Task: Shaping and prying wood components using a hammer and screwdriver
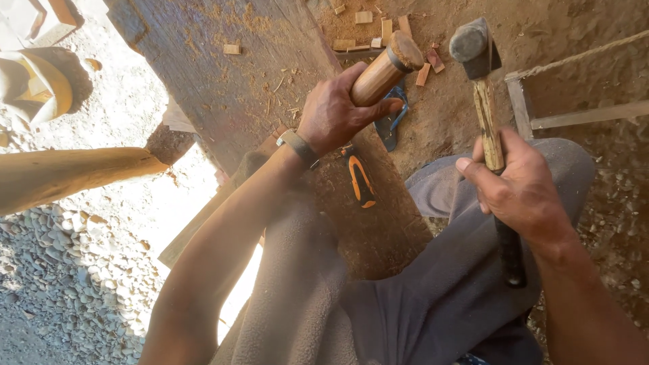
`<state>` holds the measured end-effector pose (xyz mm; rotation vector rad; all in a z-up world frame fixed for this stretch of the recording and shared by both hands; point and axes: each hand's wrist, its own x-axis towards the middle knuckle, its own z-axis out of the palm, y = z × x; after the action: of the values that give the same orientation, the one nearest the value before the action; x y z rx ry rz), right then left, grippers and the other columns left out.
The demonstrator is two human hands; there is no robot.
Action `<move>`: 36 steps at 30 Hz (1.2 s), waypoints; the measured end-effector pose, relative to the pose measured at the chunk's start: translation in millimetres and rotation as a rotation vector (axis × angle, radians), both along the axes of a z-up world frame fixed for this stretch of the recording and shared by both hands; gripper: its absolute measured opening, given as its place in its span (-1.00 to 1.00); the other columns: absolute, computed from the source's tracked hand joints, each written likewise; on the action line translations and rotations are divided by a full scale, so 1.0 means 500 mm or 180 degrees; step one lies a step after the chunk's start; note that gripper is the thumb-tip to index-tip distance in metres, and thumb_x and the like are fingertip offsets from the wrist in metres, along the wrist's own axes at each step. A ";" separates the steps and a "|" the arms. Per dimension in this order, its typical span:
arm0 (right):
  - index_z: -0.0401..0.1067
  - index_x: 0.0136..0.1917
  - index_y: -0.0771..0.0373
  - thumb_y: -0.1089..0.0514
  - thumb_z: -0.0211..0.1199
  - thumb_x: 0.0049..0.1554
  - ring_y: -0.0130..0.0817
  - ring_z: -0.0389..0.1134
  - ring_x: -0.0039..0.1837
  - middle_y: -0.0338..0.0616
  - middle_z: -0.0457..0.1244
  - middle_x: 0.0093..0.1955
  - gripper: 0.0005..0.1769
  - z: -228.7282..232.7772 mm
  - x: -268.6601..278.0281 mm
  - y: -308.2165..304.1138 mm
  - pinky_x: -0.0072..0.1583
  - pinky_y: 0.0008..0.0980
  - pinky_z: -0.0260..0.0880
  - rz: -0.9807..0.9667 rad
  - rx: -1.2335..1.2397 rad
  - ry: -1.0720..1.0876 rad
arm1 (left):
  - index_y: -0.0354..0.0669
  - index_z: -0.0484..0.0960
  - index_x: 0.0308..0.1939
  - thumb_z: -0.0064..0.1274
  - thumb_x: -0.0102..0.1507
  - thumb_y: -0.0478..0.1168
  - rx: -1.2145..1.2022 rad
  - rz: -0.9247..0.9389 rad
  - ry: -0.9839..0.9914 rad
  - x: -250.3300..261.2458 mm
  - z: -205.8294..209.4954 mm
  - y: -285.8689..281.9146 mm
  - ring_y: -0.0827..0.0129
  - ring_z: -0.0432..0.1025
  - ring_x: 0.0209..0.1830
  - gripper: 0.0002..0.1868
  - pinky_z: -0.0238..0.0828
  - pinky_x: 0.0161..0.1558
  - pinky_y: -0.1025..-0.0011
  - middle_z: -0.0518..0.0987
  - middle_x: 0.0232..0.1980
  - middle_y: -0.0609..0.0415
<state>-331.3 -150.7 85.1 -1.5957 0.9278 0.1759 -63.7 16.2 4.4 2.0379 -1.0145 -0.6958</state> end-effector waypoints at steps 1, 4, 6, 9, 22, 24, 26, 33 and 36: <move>0.31 0.03 0.21 0.30 0.33 0.37 -0.34 0.14 -0.51 -0.24 0.15 -0.41 -0.81 0.001 0.004 -0.004 -0.43 -0.30 0.21 0.0088 -0.0030 0.0015 | 0.05 0.68 0.07 0.35 0.21 0.42 0.0070 0.0003 -0.0025 0.000 -0.005 -0.002 0.34 0.74 -0.40 -0.36 0.72 -0.40 0.27 0.83 -0.23 0.11; 0.27 0.06 0.20 0.28 0.28 0.41 -0.30 0.15 -0.43 -0.21 0.11 -0.30 -0.82 0.016 0.036 -0.009 -0.40 -0.27 0.26 0.0187 -0.0114 0.0224 | 0.06 0.67 0.05 0.35 0.21 0.43 0.0158 0.0025 -0.0062 0.001 -0.008 -0.005 0.32 0.73 -0.41 -0.36 0.69 -0.39 0.23 0.82 -0.25 0.13; 0.25 0.08 0.20 0.29 0.24 0.45 -0.28 0.14 -0.33 -0.17 0.08 -0.17 -0.82 0.043 0.071 -0.005 -0.36 -0.26 0.30 0.0181 -0.0155 0.0433 | 0.07 0.68 0.06 0.36 0.20 0.43 0.0188 0.0027 -0.0059 -0.002 -0.005 -0.002 0.30 0.73 -0.41 -0.36 0.67 -0.38 0.21 0.83 -0.25 0.13; 0.36 0.26 0.12 0.02 0.21 0.52 -0.19 0.27 -0.19 -0.09 0.25 -0.08 -0.82 0.070 0.102 -0.008 -0.19 -0.12 0.35 0.0742 -0.0278 0.1967 | 0.04 0.75 0.25 0.47 0.20 0.30 0.0194 0.0003 0.0015 -0.002 0.003 0.001 0.28 0.76 -0.26 -0.32 0.69 -0.24 0.25 0.87 -0.09 0.08; 0.31 0.05 0.17 0.15 0.29 0.46 -0.32 0.13 -0.45 -0.24 0.13 -0.30 -0.81 0.041 -0.002 -0.013 -0.47 -0.28 0.22 0.0634 -0.0917 0.0701 | -0.21 0.66 0.25 0.48 0.30 -0.07 -0.0868 -0.0009 0.0706 0.005 0.088 0.059 0.17 0.76 -0.01 -0.47 0.85 0.05 0.27 0.79 0.13 -0.12; 0.27 0.00 0.20 0.27 0.25 0.45 -0.31 0.17 -0.47 -0.22 0.13 -0.31 -0.81 0.046 -0.026 0.022 -0.47 -0.30 0.31 0.0331 -0.0689 0.0014 | -0.26 0.62 0.24 0.43 0.36 -0.17 -0.1388 0.0093 0.0934 0.007 0.148 0.098 0.05 0.75 0.12 -0.54 0.89 0.22 0.24 0.73 0.22 -0.20; 0.21 0.02 0.18 0.35 0.28 0.36 -0.42 0.10 -0.55 -0.29 0.11 -0.46 -0.75 0.063 -0.033 0.061 -0.43 -0.42 0.16 -0.0507 -0.0316 -0.0316 | -0.21 0.59 -0.23 0.33 0.41 -0.25 -0.1663 0.0450 0.0955 0.022 0.231 0.120 0.42 0.31 -0.36 -0.78 0.31 -0.19 0.46 0.49 -0.30 0.16; 0.34 -0.04 0.26 0.28 0.37 0.31 -0.34 0.09 -0.53 -0.18 0.12 -0.52 -0.80 0.051 -0.089 0.136 -0.37 -0.33 0.14 -0.0348 -0.0423 0.0157 | -0.19 0.57 -0.06 0.25 0.28 -0.57 -0.2212 0.0472 0.0192 0.081 0.303 0.222 0.43 0.47 -0.39 -0.72 0.48 -0.32 0.51 0.64 -0.22 0.07; 0.33 -0.14 0.24 0.24 0.43 0.29 -0.31 0.08 -0.55 -0.19 0.09 -0.56 -0.72 0.029 -0.128 0.156 -0.40 -0.24 0.16 -0.0077 -0.0227 0.0334 | -0.09 0.63 -0.20 0.58 0.20 0.02 -0.1942 0.0309 -0.0694 0.100 0.333 0.308 0.53 0.42 -0.46 -0.57 0.39 -0.40 0.46 0.68 -0.32 0.17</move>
<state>-395.3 -72.8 99.8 -1.6527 1.0441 0.2134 -13.8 170.0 171.0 1.6244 -1.0790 -0.0838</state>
